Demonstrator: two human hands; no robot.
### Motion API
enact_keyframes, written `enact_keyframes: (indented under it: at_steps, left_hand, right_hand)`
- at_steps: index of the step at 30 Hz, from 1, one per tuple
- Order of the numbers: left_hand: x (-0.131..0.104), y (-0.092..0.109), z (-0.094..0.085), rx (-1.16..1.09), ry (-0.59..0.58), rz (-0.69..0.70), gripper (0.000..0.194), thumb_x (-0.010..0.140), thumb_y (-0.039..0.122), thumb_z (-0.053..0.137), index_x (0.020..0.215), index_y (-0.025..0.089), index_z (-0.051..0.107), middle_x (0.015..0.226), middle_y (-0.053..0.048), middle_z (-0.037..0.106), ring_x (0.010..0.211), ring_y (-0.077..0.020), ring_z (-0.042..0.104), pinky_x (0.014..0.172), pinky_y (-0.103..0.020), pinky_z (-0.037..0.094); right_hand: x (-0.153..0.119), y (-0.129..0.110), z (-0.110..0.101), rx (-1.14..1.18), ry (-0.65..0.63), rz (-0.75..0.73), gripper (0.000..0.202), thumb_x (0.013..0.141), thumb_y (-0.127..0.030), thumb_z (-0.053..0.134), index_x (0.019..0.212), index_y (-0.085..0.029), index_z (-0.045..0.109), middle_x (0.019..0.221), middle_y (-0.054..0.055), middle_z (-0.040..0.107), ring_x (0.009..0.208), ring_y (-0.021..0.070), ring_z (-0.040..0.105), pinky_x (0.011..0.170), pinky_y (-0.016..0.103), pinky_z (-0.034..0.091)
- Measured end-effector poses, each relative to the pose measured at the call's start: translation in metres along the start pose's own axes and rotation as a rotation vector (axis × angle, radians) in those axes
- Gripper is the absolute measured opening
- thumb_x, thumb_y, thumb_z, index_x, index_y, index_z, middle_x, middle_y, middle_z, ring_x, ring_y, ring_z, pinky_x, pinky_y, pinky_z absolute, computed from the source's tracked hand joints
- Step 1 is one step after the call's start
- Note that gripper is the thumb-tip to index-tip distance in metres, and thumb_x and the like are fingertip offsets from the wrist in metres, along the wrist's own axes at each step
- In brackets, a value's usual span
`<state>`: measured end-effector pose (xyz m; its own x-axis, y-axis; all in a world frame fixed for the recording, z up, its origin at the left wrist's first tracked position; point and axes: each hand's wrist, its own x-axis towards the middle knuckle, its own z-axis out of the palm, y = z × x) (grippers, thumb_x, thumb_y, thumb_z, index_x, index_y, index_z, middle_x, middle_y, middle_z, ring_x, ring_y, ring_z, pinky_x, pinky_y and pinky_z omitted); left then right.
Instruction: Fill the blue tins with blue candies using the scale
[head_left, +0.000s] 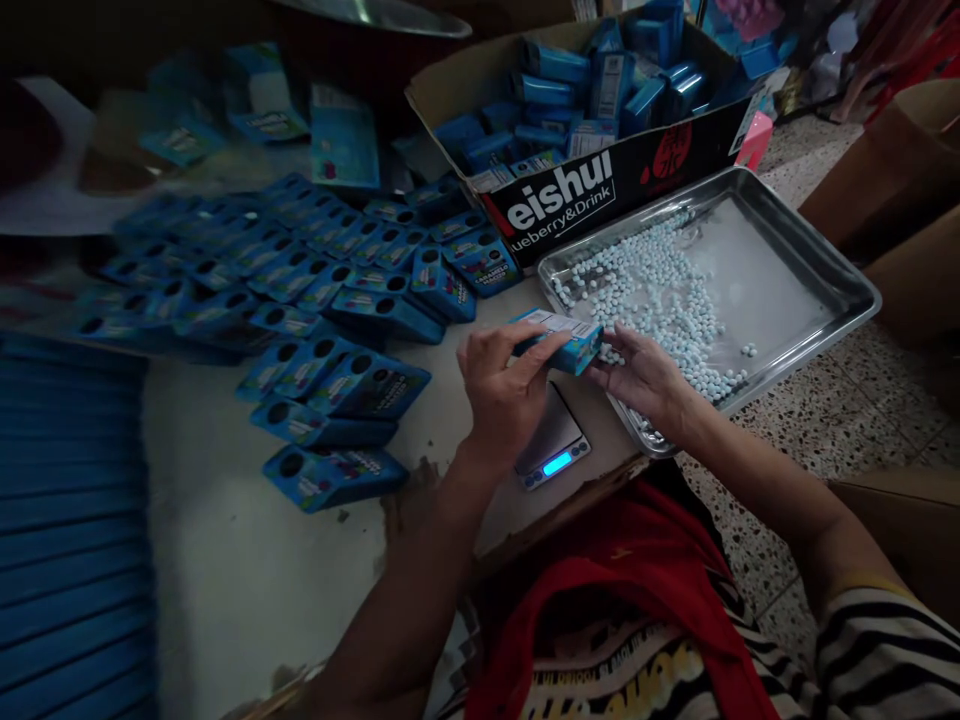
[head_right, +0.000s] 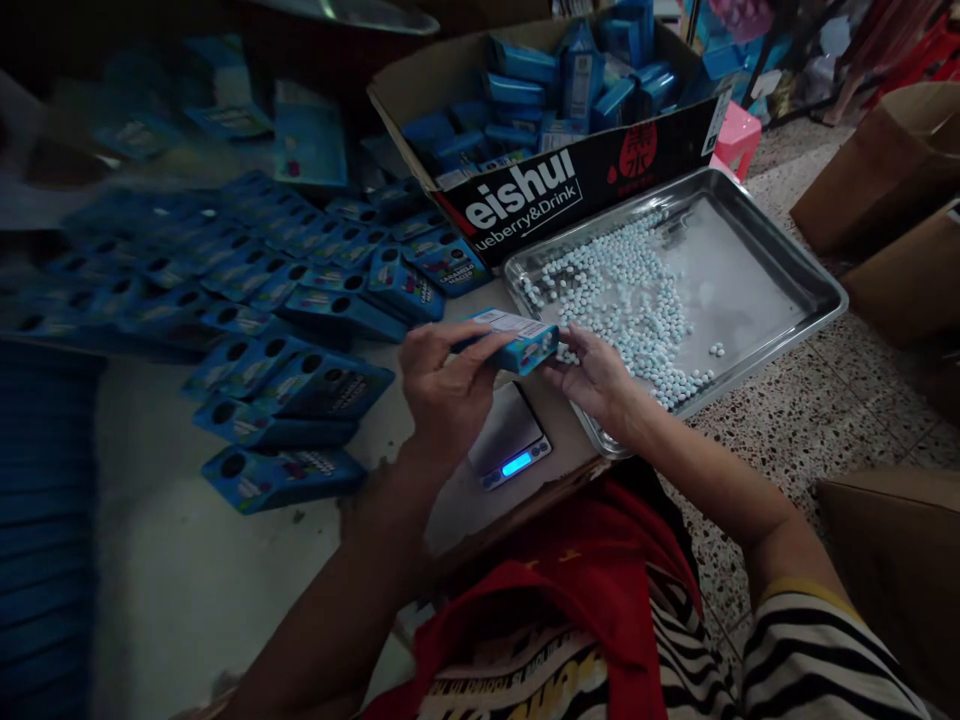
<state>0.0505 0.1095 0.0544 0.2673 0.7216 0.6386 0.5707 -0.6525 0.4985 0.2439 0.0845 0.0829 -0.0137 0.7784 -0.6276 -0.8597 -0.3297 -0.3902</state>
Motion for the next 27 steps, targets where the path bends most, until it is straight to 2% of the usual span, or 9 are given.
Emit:
enact_keyframes:
  at_steps: [4,8,11,13,15,18,21,23,27]
  left_hand:
    - [-0.015,-0.007,0.001,-0.192,0.083,-0.305,0.031,0.099,0.044,0.084,0.126,0.027,0.084,0.121,-0.007,0.079,0.116,-0.0282,0.073,0.11,-0.044,0.06]
    - [-0.044,-0.006,-0.02,-0.533,0.191,-0.67,0.052,0.08,0.041,0.096,0.125,0.024,0.076,0.124,-0.006,0.081,0.116,-0.0267,0.079,0.111,-0.042,0.064]
    - [-0.076,-0.001,-0.039,-0.634,0.197,-0.821,0.057,0.072,0.037,0.101,0.121,0.024,0.074,0.118,-0.005,0.083,0.108,-0.026,0.082,0.106,-0.041,0.068]
    - [-0.096,0.004,-0.045,-0.62,0.176,-0.881,0.056,0.071,0.04,0.102,0.118,0.025,0.075,0.112,-0.004,0.084,0.105,-0.0263,0.083,0.102,-0.04,0.07]
    - [-0.111,0.01,-0.043,-0.626,0.166,-0.918,0.056,0.07,0.044,0.102,0.116,0.025,0.076,0.109,-0.004,0.084,0.104,-0.0271,0.083,0.1,-0.041,0.071]
    - [-0.122,0.016,-0.032,-0.644,0.195,-0.923,0.063,0.069,0.051,0.102,0.12,0.024,0.077,0.115,-0.007,0.084,0.107,-0.0281,0.083,0.1,-0.041,0.071]
    - [-0.128,0.018,-0.035,-0.629,0.215,-0.871,0.078,0.069,0.053,0.104,0.136,0.025,0.075,0.134,-0.011,0.081,0.124,-0.0302,0.081,0.109,-0.043,0.069]
    - [-0.135,0.017,-0.051,-0.576,0.202,-0.821,0.08,0.072,0.051,0.104,0.142,0.026,0.074,0.139,-0.013,0.08,0.13,-0.031,0.079,0.115,-0.046,0.067]
    - [-0.157,0.013,-0.101,-0.36,0.252,-0.727,0.071,0.082,0.04,0.1,0.146,0.026,0.073,0.133,-0.011,0.082,0.123,-0.0282,0.082,0.119,-0.049,0.066]
  right_hand:
    - [-0.008,-0.005,0.0,-0.054,-0.004,0.084,0.022,0.114,-0.017,0.053,0.1,-0.018,0.07,0.088,0.007,0.072,0.081,0.0173,0.073,0.07,0.023,0.067]
    - [-0.011,-0.017,-0.01,-0.221,-0.061,0.084,0.014,0.1,-0.004,0.068,0.104,-0.015,0.075,0.087,0.006,0.072,0.07,0.0105,0.063,0.056,0.013,0.056]
    - [-0.015,-0.025,-0.017,-0.423,-0.133,0.026,0.004,0.1,-0.012,0.076,0.101,-0.015,0.079,0.079,0.002,0.069,0.056,0.0068,0.046,0.042,0.013,0.041]
    - [-0.019,-0.026,-0.015,-0.573,-0.2,0.007,0.01,0.103,-0.024,0.081,0.097,-0.016,0.08,0.072,-0.001,0.064,0.051,0.006,0.037,0.039,0.014,0.033]
    - [-0.024,-0.024,-0.006,-0.706,-0.302,0.005,0.018,0.103,-0.033,0.084,0.095,-0.017,0.081,0.069,-0.002,0.062,0.051,0.0063,0.034,0.04,0.016,0.031]
    - [-0.034,-0.016,0.015,-0.854,-0.471,0.034,0.02,0.1,-0.037,0.088,0.097,-0.018,0.083,0.07,-0.002,0.065,0.054,0.0076,0.04,0.044,0.017,0.034]
    - [-0.044,-0.011,0.033,-0.906,-0.504,0.09,0.017,0.098,-0.032,0.09,0.1,-0.017,0.082,0.076,0.0,0.069,0.061,0.0086,0.051,0.052,0.017,0.044]
    - [-0.049,-0.011,0.038,-0.886,-0.442,0.128,0.013,0.096,-0.025,0.089,0.103,-0.016,0.083,0.082,0.002,0.073,0.067,0.0098,0.058,0.058,0.018,0.05]
    - [-0.054,-0.017,0.035,-0.857,-0.317,0.103,0.014,0.094,-0.015,0.083,0.108,-0.014,0.085,0.09,0.006,0.078,0.075,0.0121,0.066,0.065,0.02,0.057]
